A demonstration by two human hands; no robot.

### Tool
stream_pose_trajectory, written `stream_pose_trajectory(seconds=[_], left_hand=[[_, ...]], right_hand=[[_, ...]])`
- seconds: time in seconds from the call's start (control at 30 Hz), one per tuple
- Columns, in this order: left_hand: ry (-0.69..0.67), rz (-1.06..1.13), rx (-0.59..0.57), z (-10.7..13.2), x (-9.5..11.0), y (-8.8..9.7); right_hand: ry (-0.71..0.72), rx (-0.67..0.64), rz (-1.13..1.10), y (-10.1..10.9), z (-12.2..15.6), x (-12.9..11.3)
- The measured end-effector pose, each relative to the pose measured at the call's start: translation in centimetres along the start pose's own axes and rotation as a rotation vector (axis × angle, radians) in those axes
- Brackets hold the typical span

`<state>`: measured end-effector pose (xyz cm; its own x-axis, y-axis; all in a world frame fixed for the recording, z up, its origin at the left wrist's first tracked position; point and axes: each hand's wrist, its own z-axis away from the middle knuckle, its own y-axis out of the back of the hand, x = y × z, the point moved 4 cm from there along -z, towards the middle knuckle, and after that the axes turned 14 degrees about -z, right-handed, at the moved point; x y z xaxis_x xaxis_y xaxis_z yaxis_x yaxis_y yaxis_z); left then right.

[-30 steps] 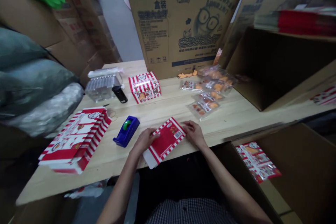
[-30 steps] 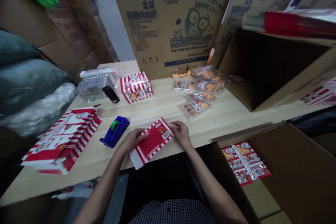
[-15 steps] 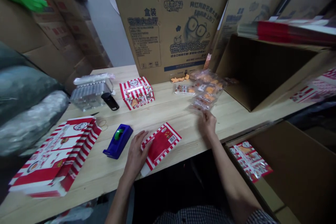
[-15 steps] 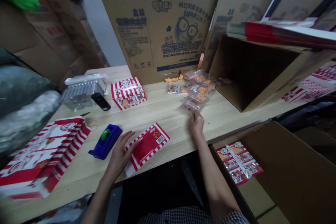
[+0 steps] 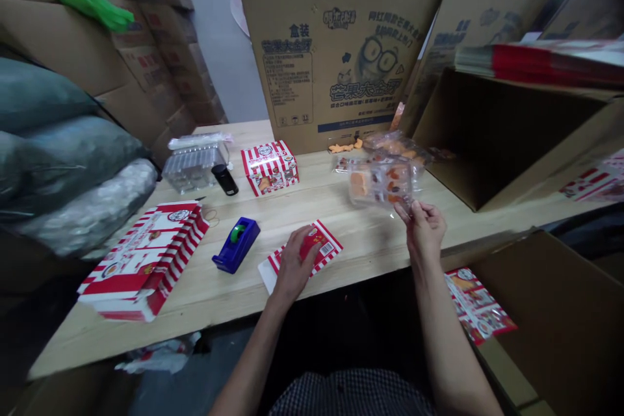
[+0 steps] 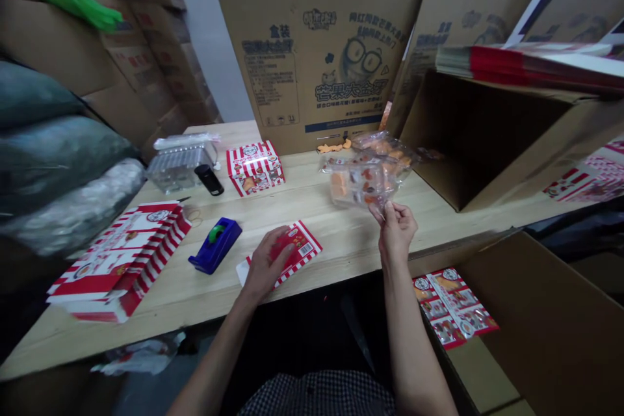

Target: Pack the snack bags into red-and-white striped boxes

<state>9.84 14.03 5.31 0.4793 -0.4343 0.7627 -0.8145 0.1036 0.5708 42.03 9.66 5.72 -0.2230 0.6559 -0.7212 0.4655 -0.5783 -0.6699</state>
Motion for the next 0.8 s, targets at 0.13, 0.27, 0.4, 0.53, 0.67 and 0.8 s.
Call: stream_pose_trajectory(seconds=[0.13,0.27,0.4,0.53,0.67,0.8], left_hand=[[0.192,0.188,0.077,-2.3,-0.2,-1.7],[0.394,0.662,-0.031,-5.7,-0.2,-3.8],[0.417,0.878,-0.073,-6.0,0.8,-5.7],[0.464,0.970,-0.116,-2.6,1.4,-7.6],[0.481,0.707,-0.147,0.4,0.6,-3.5],[0.211,-0.013,0.276,1.7,1.6,7.7]], right_hand=[[-0.210,-0.013,-0.087,0.8,0.5,1.2],[-0.394,-0.049,-0.123,1.2,1.7,2.5],[-0.498,-0.065,-0.170,0.0,4.7,3.1],[-0.576,-0.137,-0.141,-2.1,8.8,3.7],[-0.497,-0.362,0.120,-3.3,9.3,2.4],[-0.551,-0.998,0.494,-5.3,10.2,1.0]])
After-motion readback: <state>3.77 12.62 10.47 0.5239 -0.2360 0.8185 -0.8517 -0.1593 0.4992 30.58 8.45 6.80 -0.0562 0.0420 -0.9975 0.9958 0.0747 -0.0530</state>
